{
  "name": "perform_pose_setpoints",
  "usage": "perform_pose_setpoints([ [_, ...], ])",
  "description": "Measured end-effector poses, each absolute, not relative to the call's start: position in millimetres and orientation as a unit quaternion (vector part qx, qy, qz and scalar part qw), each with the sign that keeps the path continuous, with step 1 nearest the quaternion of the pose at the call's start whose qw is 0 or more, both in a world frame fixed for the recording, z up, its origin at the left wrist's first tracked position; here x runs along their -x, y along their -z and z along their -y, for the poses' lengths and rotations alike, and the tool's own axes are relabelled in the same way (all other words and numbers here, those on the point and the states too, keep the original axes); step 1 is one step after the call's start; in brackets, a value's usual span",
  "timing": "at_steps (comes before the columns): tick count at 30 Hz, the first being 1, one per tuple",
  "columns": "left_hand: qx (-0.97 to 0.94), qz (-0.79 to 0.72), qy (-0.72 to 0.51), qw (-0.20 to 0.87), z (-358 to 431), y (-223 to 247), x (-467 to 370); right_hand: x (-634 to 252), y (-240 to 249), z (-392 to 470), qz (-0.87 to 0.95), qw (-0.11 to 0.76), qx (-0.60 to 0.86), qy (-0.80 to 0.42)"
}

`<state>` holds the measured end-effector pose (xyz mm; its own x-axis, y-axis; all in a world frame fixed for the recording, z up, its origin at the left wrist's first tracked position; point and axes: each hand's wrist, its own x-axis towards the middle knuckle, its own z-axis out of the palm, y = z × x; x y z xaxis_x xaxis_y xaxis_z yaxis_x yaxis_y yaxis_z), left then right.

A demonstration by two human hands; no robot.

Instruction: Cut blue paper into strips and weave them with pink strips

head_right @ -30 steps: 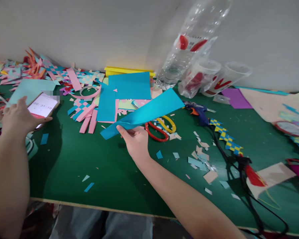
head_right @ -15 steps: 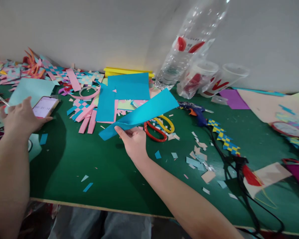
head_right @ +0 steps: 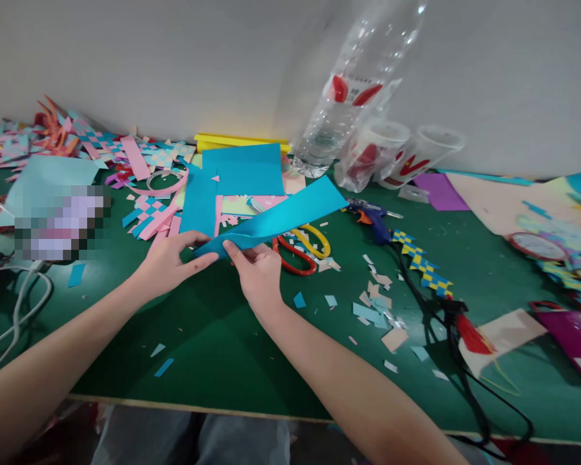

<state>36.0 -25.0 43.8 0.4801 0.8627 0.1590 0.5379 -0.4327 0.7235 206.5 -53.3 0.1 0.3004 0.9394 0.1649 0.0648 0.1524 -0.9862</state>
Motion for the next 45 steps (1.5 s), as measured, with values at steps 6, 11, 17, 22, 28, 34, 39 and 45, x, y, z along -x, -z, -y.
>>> perform_pose_setpoints([
  [6, -0.674, -0.422, -0.319, 0.516, 20, -30, -40, -208, 4, 52, 0.461, 0.602, 0.547, -0.354],
  [11, -0.656, -0.432, -0.327, 0.526, 13, -24, -36, -207, 8, 52, 0.466, 0.596, 0.543, -0.364],
  [17, -0.640, -0.431, -0.322, 0.549, 14, -25, -34, -206, 9, 53, 0.467, 0.596, 0.537, -0.372],
  [22, -0.634, -0.433, -0.317, 0.557, 14, -24, -32, -206, 6, 53, 0.465, 0.593, 0.539, -0.377],
  [28, -0.668, -0.440, -0.281, 0.531, 14, -26, -26, -205, 2, 55, 0.465, 0.594, 0.543, -0.368],
  [34, -0.666, -0.454, -0.264, 0.530, 16, -27, -25, -204, 3, 54, 0.444, 0.603, 0.530, -0.398],
  [39, -0.660, -0.467, -0.255, 0.530, 13, -29, -18, -207, 4, 48, 0.422, 0.602, 0.514, -0.442],
  [45, -0.626, -0.467, -0.281, 0.557, 10, -33, -16, -210, 6, 44, 0.382, 0.618, 0.503, -0.468],
])
